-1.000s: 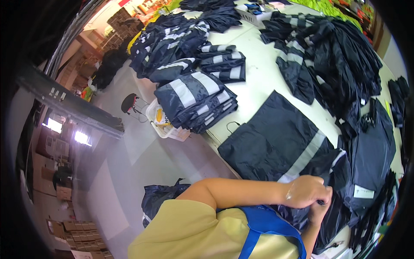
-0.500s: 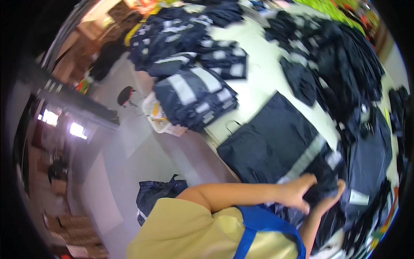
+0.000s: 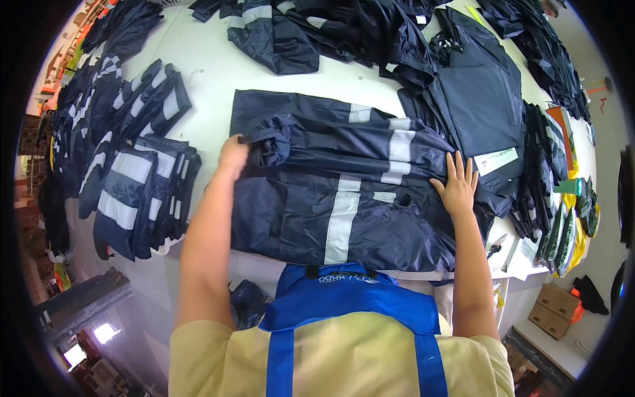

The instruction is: The person folds dark-colored jackets with reflective stripes on a white table. They smooth the fabric, fold the sleeves inward, fold the body in half, and place the finished jacket into a small black pouch before stacking it with others.

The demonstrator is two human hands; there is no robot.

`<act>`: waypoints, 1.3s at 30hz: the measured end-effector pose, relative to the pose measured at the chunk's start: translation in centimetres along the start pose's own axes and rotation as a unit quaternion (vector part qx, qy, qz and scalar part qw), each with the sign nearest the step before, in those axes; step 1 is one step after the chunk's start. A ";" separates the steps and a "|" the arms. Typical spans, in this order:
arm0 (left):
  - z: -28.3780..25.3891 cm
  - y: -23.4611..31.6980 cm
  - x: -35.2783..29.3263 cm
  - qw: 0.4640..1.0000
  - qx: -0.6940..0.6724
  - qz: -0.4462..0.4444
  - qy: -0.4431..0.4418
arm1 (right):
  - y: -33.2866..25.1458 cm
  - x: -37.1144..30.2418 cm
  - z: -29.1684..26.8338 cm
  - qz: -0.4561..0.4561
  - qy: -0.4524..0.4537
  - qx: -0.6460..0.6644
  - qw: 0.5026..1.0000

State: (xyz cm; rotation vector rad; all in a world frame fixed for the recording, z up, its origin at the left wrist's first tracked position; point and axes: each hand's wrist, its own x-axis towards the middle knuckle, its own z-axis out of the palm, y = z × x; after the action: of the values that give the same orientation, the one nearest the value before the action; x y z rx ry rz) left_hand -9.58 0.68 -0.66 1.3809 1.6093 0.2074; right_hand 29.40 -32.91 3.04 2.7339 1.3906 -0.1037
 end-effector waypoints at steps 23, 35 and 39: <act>1.3 3.4 3.3 0.950 0.261 0.167 -0.037 | -4.3 15.0 0.7 -0.038 -0.036 -0.003 0.999; 8.2 7.4 -4.5 0.914 0.202 0.335 0.107 | -1.7 14.8 9.3 0.022 0.117 -0.017 0.993; 11.2 4.2 0.1 0.893 0.196 0.323 0.243 | -5.8 14.1 4.2 0.011 0.077 -0.056 0.995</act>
State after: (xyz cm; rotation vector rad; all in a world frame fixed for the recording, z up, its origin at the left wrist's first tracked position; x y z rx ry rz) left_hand 1.48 -2.66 -3.69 2.3046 1.5704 0.6984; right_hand 32.85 -18.55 -2.66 2.7120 1.3566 0.1853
